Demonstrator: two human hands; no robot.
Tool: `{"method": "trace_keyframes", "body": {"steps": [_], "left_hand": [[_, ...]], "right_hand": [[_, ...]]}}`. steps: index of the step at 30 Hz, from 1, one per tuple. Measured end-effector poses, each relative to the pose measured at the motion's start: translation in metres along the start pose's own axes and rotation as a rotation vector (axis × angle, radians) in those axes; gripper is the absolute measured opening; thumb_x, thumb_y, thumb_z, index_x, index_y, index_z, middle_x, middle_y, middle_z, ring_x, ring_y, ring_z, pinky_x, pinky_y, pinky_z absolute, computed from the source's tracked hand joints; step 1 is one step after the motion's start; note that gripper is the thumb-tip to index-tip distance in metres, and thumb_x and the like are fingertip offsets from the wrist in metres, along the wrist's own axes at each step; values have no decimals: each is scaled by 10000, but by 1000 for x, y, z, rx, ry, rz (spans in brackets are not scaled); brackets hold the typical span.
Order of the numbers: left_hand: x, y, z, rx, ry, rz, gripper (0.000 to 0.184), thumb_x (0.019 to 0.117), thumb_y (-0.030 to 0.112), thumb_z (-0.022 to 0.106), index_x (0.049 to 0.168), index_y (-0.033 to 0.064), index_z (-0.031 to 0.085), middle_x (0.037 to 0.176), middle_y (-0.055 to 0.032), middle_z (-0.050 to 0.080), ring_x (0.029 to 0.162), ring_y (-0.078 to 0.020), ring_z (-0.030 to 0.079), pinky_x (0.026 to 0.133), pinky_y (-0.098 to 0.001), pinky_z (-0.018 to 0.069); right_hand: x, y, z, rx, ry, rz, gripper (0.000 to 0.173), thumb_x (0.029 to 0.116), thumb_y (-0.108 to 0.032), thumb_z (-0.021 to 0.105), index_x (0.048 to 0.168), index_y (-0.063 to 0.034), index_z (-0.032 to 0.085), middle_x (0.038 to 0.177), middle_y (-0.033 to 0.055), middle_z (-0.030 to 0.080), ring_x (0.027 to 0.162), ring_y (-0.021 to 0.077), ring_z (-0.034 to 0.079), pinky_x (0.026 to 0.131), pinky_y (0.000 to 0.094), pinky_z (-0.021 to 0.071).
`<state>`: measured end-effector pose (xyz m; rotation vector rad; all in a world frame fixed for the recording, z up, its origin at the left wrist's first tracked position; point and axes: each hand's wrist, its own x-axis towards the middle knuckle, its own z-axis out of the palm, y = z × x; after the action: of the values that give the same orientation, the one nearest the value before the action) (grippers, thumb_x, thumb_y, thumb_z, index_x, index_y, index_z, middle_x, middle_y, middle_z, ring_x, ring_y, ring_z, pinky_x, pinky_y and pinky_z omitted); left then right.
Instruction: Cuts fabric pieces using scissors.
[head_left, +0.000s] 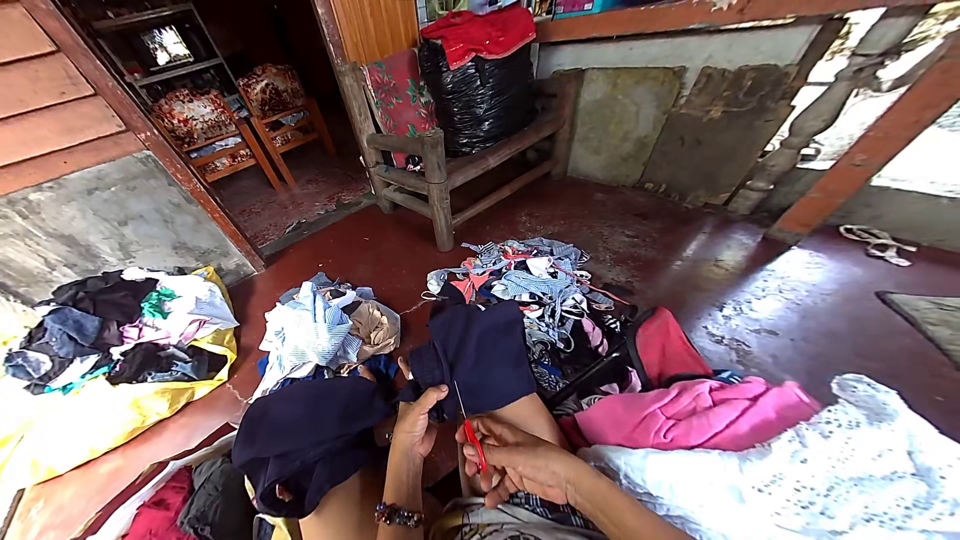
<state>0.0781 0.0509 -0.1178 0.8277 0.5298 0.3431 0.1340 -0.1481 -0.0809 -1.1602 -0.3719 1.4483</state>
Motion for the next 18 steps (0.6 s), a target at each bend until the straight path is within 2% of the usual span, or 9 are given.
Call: {"method": "trace_keyframes", "body": {"steps": [5, 12, 16, 18], "left_hand": [[0, 1, -1, 3, -5, 15, 558, 822, -40, 752, 1321, -41, 500, 1127, -225, 668, 1001, -301, 689, 862, -484, 596], [1, -1, -4, -15, 9, 7, 531, 833, -41, 745, 1307, -42, 506, 1114, -224, 670, 989, -305, 691, 850, -487, 598], [0, 0, -2, 7, 39, -7, 477, 860, -23, 728, 1290, -29, 522, 1098, -213, 675, 959, -290, 694, 814, -465, 603], [-2, 1, -1, 7, 37, -12, 464, 872, -19, 716, 1293, -23, 520, 1101, -210, 673, 957, -287, 693, 813, -463, 602]], "right_hand": [[5, -3, 1, 0, 39, -17, 413, 994, -311, 658, 1341, -152, 500, 1011, 71, 661, 801, 224, 686, 717, 435, 611], [9, -1, 1, -13, 76, -39, 429, 963, -350, 706, 1302, -147, 539, 927, 47, 636, 724, 189, 651, 682, 410, 604], [6, 4, 5, -38, 101, -82, 363, 962, -209, 704, 1274, -114, 545, 976, 43, 634, 756, 180, 653, 695, 413, 610], [6, 5, 6, -36, 93, -83, 339, 977, -185, 681, 1278, -113, 541, 973, 44, 633, 766, 185, 660, 713, 427, 615]]}}
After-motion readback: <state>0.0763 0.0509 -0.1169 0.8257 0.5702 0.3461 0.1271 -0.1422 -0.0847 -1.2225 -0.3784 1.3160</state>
